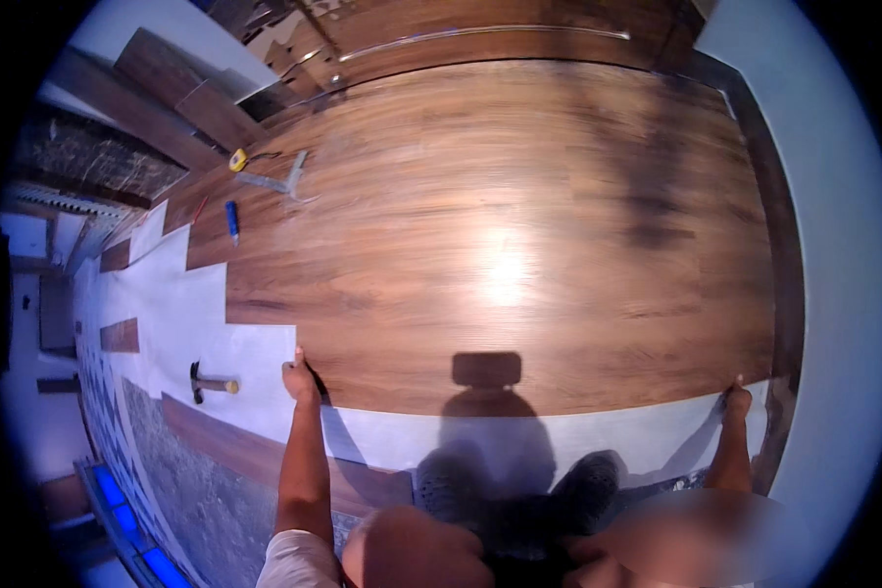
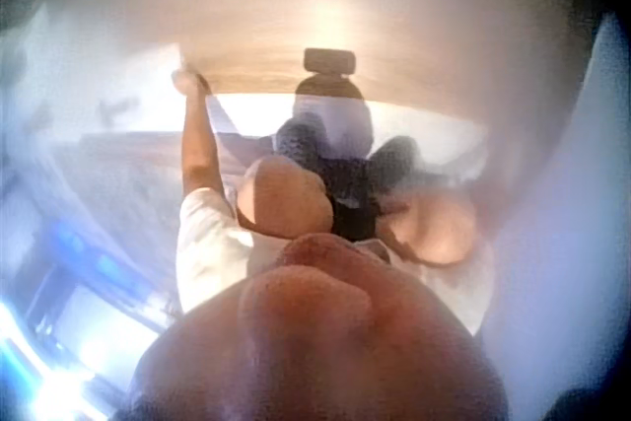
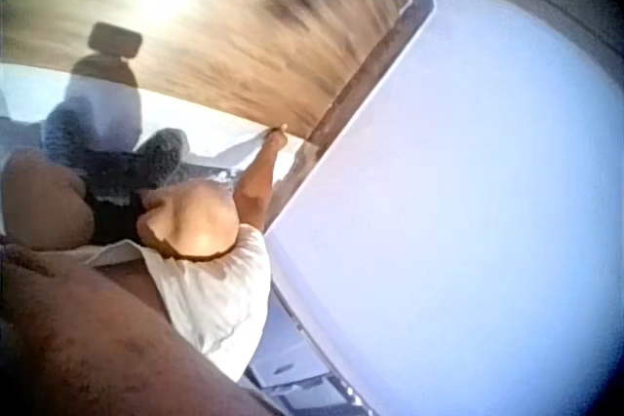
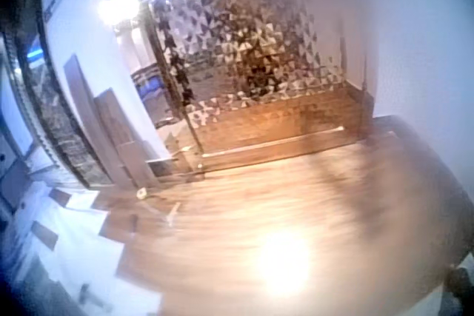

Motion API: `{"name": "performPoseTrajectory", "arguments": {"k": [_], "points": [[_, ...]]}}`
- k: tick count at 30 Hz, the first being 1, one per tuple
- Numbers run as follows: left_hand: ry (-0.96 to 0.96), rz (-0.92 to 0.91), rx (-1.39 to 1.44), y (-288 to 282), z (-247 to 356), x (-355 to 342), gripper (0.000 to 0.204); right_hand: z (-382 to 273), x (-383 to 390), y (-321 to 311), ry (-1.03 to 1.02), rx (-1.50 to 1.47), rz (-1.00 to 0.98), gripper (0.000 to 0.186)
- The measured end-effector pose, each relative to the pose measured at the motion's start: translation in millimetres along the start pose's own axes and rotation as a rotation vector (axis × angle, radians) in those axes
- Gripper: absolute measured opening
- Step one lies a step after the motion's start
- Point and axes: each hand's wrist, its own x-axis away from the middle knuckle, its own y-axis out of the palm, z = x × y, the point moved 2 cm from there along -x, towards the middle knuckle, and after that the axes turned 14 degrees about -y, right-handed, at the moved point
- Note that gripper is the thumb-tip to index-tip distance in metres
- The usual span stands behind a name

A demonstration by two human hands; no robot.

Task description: The person installs wood-patterned flooring planks by positioning them on an underlayment, marking cuts with a pencil and square, and tapping them into place using a hammer.

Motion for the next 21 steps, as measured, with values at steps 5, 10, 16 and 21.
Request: {"name": "performPoseTrajectory", "arguments": {"k": [5,10,16,21], "points": [[-0.087,-0.037,0.011,18.8,4.2,-6.4,0.059,14.8,-20.8,-18.6,0.052,-0.004,0.037,0.066],[-0.145,-0.120,0.131,41.7,10.9,3.7,0.056,16.9,-32.4,-43.2,0.039,0.088,0.008,0.069],[-0.092,-0.128,0.108,38.6,-10.5,-26.4,0.060,0.8,-31.9,-24.3,-0.086,0.324,-0.029,0.077],[-0.050,-0.191,0.118,38.2,-9.3,-14.0,0.065,9.3,-33.1,-34.0,-0.042,0.176,-0.114,0.078]]}}
